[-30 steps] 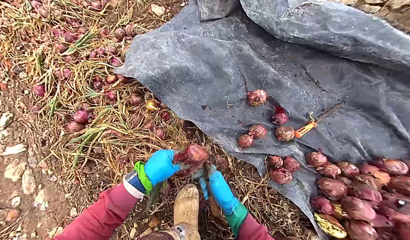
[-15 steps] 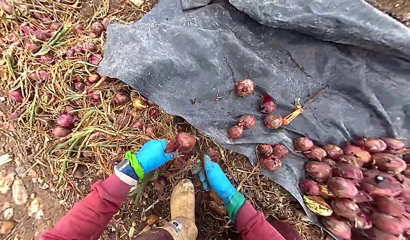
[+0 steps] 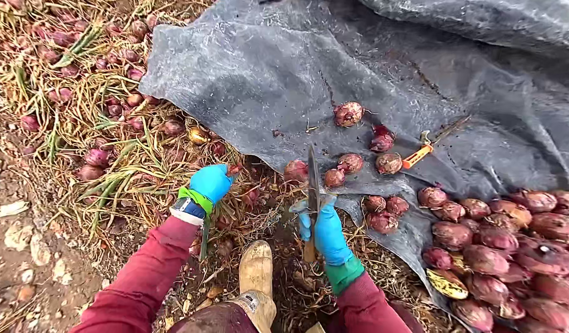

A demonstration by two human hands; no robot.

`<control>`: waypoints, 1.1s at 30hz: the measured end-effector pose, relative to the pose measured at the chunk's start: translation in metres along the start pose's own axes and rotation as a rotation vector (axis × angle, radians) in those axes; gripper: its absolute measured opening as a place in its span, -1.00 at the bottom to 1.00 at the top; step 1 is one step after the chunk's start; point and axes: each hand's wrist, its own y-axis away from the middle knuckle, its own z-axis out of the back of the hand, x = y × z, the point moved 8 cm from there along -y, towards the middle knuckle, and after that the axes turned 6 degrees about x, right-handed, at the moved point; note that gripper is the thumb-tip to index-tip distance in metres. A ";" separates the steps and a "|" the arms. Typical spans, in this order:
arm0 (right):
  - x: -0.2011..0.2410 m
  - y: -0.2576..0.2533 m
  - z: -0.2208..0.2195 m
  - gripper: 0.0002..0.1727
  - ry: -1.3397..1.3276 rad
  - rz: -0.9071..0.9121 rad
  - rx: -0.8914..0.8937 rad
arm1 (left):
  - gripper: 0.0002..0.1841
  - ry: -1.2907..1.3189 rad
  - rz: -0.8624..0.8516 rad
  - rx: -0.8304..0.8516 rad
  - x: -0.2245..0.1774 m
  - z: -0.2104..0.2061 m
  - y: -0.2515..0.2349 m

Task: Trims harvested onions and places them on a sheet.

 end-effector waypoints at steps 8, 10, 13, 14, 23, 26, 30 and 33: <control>-0.059 0.012 0.022 0.24 -0.129 -0.184 -0.072 | -0.43 -0.174 -0.171 0.121 -0.059 -0.066 -0.036; -0.076 0.029 0.009 0.26 -0.160 -0.225 -0.062 | -0.19 -0.186 -0.120 0.145 -0.054 -0.098 -0.064; -0.085 0.053 -0.003 0.26 -0.204 -0.229 -0.047 | -0.21 -0.138 -0.063 0.087 -0.051 -0.101 -0.077; -0.089 0.061 -0.004 0.25 -0.207 -0.226 -0.034 | -0.18 -0.107 -0.042 0.085 -0.052 -0.097 -0.078; -0.109 0.099 0.013 0.24 -0.202 -0.290 -0.068 | -0.48 -0.035 -0.023 0.160 -0.058 -0.091 -0.115; -0.110 0.091 0.021 0.23 -0.207 -0.297 -0.082 | -0.49 -0.019 -0.030 0.137 -0.047 -0.077 -0.112; -0.122 0.084 0.033 0.23 -0.217 -0.336 -0.115 | -0.67 -0.026 0.032 -0.063 -0.034 -0.049 -0.075; -0.127 0.076 0.032 0.21 -0.213 -0.344 -0.127 | -0.54 -0.025 0.012 -0.075 -0.051 -0.048 -0.078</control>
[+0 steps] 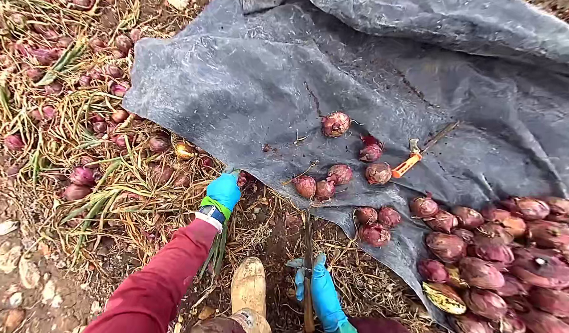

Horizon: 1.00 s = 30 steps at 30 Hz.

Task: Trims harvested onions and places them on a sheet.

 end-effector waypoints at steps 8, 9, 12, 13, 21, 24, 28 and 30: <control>0.006 0.017 -0.006 0.18 0.025 0.028 0.033 | -0.37 0.151 0.026 -0.100 -0.016 -0.033 -0.046; 0.006 0.020 -0.005 0.18 0.017 0.032 0.029 | -0.43 0.164 0.030 -0.133 -0.011 -0.032 -0.043; 0.003 0.023 -0.003 0.19 0.008 0.053 0.013 | -0.48 0.154 0.059 -0.145 -0.006 -0.030 -0.036; 0.001 0.024 -0.003 0.19 0.005 0.055 0.010 | -0.43 0.139 0.057 -0.133 -0.009 -0.031 -0.036; -0.006 0.033 -0.002 0.22 -0.003 0.059 0.035 | -0.31 0.049 -0.005 -0.030 -0.035 -0.031 -0.053; -0.012 0.029 0.003 0.24 -0.015 0.030 0.006 | -0.45 0.101 0.019 0.047 -0.035 -0.030 -0.055; -0.011 0.023 0.008 0.24 -0.019 0.025 -0.009 | -0.35 0.069 0.002 0.091 -0.031 -0.030 -0.052; -0.007 0.022 0.011 0.23 -0.036 0.022 -0.022 | -0.37 -0.005 -0.027 0.148 -0.023 -0.028 -0.040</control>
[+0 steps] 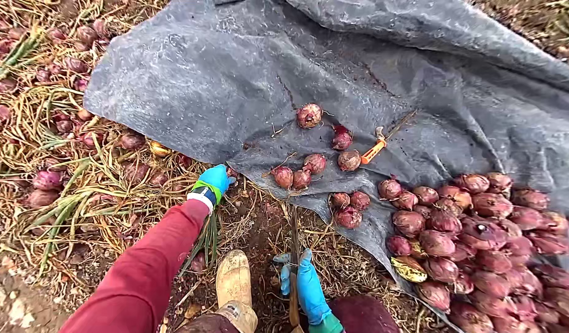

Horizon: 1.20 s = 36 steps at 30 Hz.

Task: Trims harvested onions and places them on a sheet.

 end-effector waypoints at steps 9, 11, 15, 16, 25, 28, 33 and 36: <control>0.019 -0.015 -0.071 0.15 -0.026 0.076 0.302 | -0.49 0.208 -0.365 0.156 0.017 -0.001 0.151; 0.050 -0.010 -0.099 0.12 0.076 0.182 0.348 | -0.47 0.192 -0.445 0.246 0.001 -0.015 0.188; 0.078 -0.012 -0.116 0.06 0.399 0.093 0.320 | -0.44 -0.034 -0.484 0.287 0.004 -0.011 0.210; 0.077 -0.015 -0.117 0.06 0.424 0.074 0.315 | -0.44 -0.024 -0.482 0.233 0.008 -0.001 0.210; 0.105 -0.049 -0.110 0.14 0.338 0.180 0.248 | -0.56 0.385 -0.347 -0.033 0.034 0.032 0.172; 0.090 -0.067 -0.123 0.11 0.667 -0.028 0.443 | -0.60 0.101 -0.431 0.123 0.006 0.035 0.179; 0.144 -0.076 -0.125 0.09 0.496 0.176 0.313 | -0.59 -0.040 -0.318 0.173 0.007 0.034 0.150; 0.163 -0.083 -0.097 0.19 0.277 0.248 0.139 | -0.45 -0.023 -0.155 0.069 0.033 0.019 0.121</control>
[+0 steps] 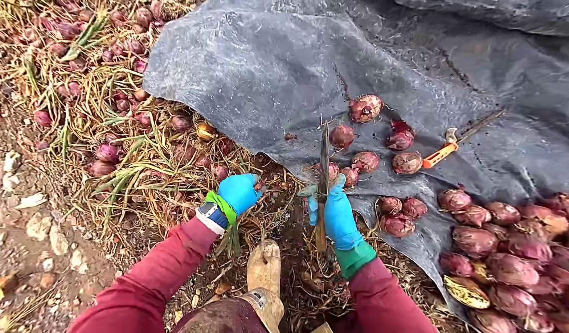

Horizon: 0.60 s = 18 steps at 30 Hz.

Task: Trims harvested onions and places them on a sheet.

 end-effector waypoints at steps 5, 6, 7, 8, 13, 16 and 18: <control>-0.050 0.051 -0.006 0.17 0.065 -0.086 0.061 | -0.20 -0.146 -0.023 0.237 -0.015 -0.122 0.004; -0.063 0.064 -0.008 0.18 0.039 -0.103 0.041 | -0.39 -0.106 -0.034 0.191 -0.014 -0.112 0.015; -0.077 0.077 -0.009 0.19 -0.002 -0.129 0.015 | -0.49 -0.067 -0.037 0.149 -0.009 -0.100 0.026; -0.089 0.090 -0.010 0.19 -0.046 -0.149 -0.002 | -0.53 -0.021 -0.033 0.091 0.000 -0.087 0.038; -0.132 0.125 -0.030 0.15 -0.112 -0.179 0.034 | -0.39 0.472 0.168 -0.363 0.120 -0.019 0.116; -0.142 0.129 -0.041 0.15 -0.078 -0.206 0.073 | -0.38 0.834 0.282 -0.661 0.200 -0.011 0.178; -0.143 0.126 -0.046 0.15 -0.054 -0.209 0.097 | -0.42 0.885 0.410 -0.747 0.252 -0.026 0.201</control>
